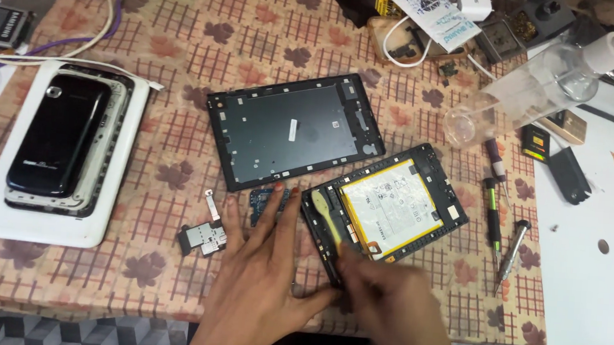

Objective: The person cleans the interior of a disassembled tablet using a toothbrush and a screwdriver. They brush the battery area and use the screwdriver to pry at components near the battery connector.

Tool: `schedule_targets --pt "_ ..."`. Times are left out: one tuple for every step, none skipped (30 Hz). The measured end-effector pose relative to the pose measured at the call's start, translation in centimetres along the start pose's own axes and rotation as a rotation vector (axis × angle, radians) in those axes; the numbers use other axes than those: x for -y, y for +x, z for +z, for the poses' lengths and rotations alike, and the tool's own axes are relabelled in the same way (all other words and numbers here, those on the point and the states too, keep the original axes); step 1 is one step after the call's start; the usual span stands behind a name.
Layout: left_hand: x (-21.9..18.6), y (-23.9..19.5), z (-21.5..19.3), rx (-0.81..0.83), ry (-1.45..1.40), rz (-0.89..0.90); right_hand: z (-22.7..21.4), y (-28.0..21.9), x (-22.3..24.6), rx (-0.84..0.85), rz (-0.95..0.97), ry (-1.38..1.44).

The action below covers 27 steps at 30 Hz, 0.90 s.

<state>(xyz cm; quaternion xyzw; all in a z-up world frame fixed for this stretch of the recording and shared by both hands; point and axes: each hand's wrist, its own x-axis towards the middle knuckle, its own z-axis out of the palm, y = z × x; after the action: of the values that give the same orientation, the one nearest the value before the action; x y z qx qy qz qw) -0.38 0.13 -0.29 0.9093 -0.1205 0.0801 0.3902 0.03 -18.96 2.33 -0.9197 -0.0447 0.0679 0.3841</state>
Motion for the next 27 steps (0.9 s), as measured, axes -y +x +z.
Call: schedule_targets --pt "0.0 -0.1 0.0 -0.004 0.003 0.002 0.3 -0.4 -0.7 -0.014 -0.098 -0.022" --pt "0.0 0.0 0.0 -0.009 0.006 0.005 0.5 -0.9 -1.4 -0.027 -0.196 -0.043" --pt "0.0 0.0 0.0 -0.011 0.006 0.011 0.5 -1.5 -2.2 -0.045 -0.291 -0.066" --pt "0.0 0.1 0.0 -0.016 0.007 0.020 0.4 -2.2 -2.9 -0.007 -0.229 -0.066" --pt "-0.1 0.0 0.0 -0.024 0.007 0.025 0.0 -2.9 -3.6 0.036 -0.170 -0.068" --pt "0.0 0.0 0.0 -0.032 0.007 0.030 -0.5 -3.6 -4.2 0.078 -0.110 -0.071" --pt "0.1 -0.1 0.0 -0.023 0.001 0.019 -0.7 -4.0 -4.6 0.111 -0.098 -0.112" --pt "0.2 -0.1 0.1 -0.014 -0.005 0.008 -0.9 -4.2 -4.9 0.144 -0.086 -0.154" --pt "0.3 -0.1 0.2 -0.003 -0.011 0.002 -1.1 -4.3 -5.0 0.171 -0.074 -0.194" --pt "0.2 -0.1 0.2 -0.011 -0.013 -0.003 -1.3 -4.2 -4.8 0.176 -0.034 -0.186" --pt "0.2 -0.1 0.3 -0.012 -0.015 -0.003 -1.2 -4.1 -4.5 0.176 0.011 -0.175" --pt "0.2 -0.2 0.3 -0.013 -0.016 -0.002 -1.1 -3.8 -3.9 0.177 0.056 -0.164" --pt "0.1 -0.1 0.3 -0.017 -0.011 0.008 -0.8 -3.1 -3.2 0.127 -0.030 -0.180" --pt "0.0 -0.1 0.2 -0.021 -0.006 0.019 -0.5 -2.4 -2.5 0.077 -0.116 -0.196" --pt "-0.1 -0.1 0.1 -0.031 0.002 0.030 -0.2 -1.6 -1.7 0.026 -0.208 -0.213" --pt "-0.2 0.0 0.0 -0.028 -0.003 0.021 0.1 -0.9 -1.0 0.016 -0.141 -0.162" --pt "-0.3 0.0 0.0 -0.025 -0.008 0.007 0.3 -0.5 -0.5 0.012 -0.074 -0.112" --pt "-0.3 0.0 0.0 -0.021 -0.014 -0.007 0.4 -0.4 -0.3 0.008 -0.006 -0.063" --pt "-0.3 0.0 0.0 -0.024 0.000 -0.002 0.4 -0.5 -0.3 0.018 -0.047 -0.123" --pt "-0.3 0.0 0.1 -0.027 0.014 0.002 0.2 -0.9 -0.6 0.028 -0.089 -0.183" --pt "-0.3 -0.1 0.1 -0.029 0.025 0.005 -0.2 -1.5 -1.2 0.039 -0.130 -0.245" --pt "-0.2 -0.1 0.2 -0.035 0.032 0.008 -0.6 -2.2 -2.0 0.098 -0.091 -0.260" --pt "-0.2 -0.2 0.2 -0.041 0.036 0.012 -1.2 -3.0 -2.8 0.156 -0.051 -0.277" --pt "-0.1 -0.2 0.3 -0.047 0.041 0.015 -1.9 -3.8 -3.7 0.214 -0.011 -0.293" --pt "-0.1 -0.2 0.3 -0.048 0.035 0.016 -2.5 -4.4 -4.4 0.250 0.007 -0.301" --pt "0.0 -0.2 0.3 -0.049 0.029 0.017 -3.1 -4.8 -5.0 0.286 0.025 -0.310" --pt "0.0 -0.2 0.3 -0.051 0.026 0.019 -3.4 -4.9 -5.2 0.320 0.041 -0.316"
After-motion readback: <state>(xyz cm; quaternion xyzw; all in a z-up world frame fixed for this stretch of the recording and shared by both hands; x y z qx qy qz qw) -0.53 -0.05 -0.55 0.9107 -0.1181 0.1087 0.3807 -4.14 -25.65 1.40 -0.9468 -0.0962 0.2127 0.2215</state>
